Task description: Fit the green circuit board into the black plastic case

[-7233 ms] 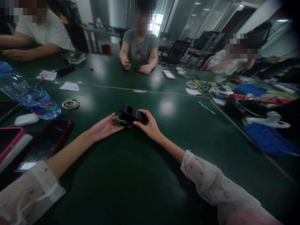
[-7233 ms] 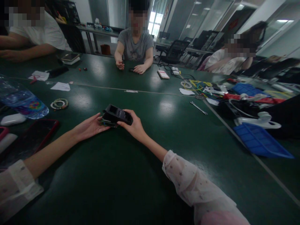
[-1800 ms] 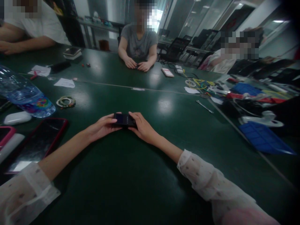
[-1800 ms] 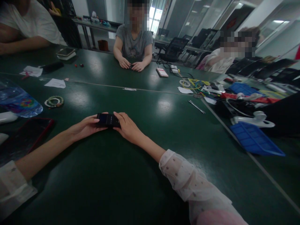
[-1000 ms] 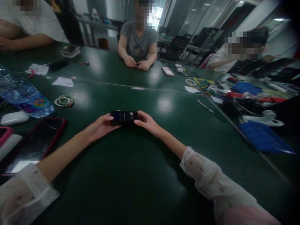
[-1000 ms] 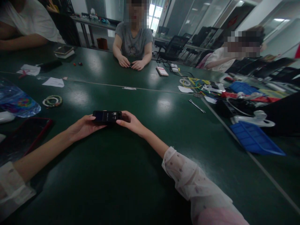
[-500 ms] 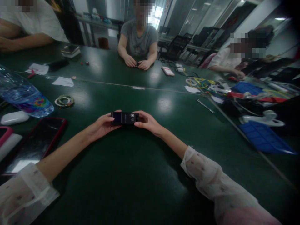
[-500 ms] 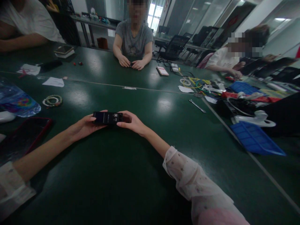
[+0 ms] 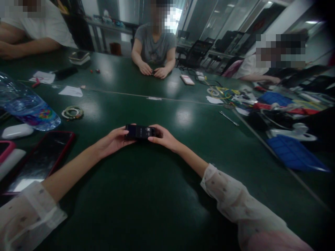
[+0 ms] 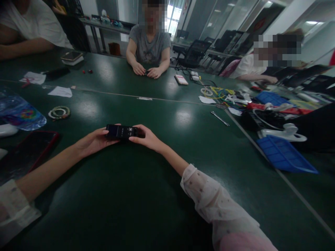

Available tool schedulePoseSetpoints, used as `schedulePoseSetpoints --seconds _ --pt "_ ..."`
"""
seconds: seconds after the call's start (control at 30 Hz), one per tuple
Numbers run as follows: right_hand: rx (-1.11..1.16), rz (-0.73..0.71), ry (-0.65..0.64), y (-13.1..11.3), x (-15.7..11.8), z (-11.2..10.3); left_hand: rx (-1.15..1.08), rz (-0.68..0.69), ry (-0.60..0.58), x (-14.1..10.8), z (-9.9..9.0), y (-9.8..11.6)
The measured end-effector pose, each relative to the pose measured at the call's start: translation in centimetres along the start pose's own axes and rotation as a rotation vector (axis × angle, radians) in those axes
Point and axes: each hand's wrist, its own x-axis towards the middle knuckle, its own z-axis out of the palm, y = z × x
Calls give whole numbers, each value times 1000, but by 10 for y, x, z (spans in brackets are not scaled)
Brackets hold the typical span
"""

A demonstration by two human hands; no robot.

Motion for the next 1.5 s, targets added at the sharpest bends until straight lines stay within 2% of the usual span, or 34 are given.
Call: schedulePoseSetpoints --seconds 0.1,0.3,0.5,0.97,1.3,1.5 --pt "-146 -24 41 3 -2 2 13 -9 8 0 2 0" --pt "-369 -230 93 0 -6 12 34 -19 26 1 7 -1" --pt "-507 -356 109 0 -6 17 2 -8 -7 4 1 -5" --pt "-514 -307 126 3 -5 17 -158 -100 32 11 -7 -5" --pt "-461 -298 129 6 -3 15 -212 -132 58 8 2 -1" --pt "-452 -284 156 8 -2 15 -225 -143 61 10 0 -1"
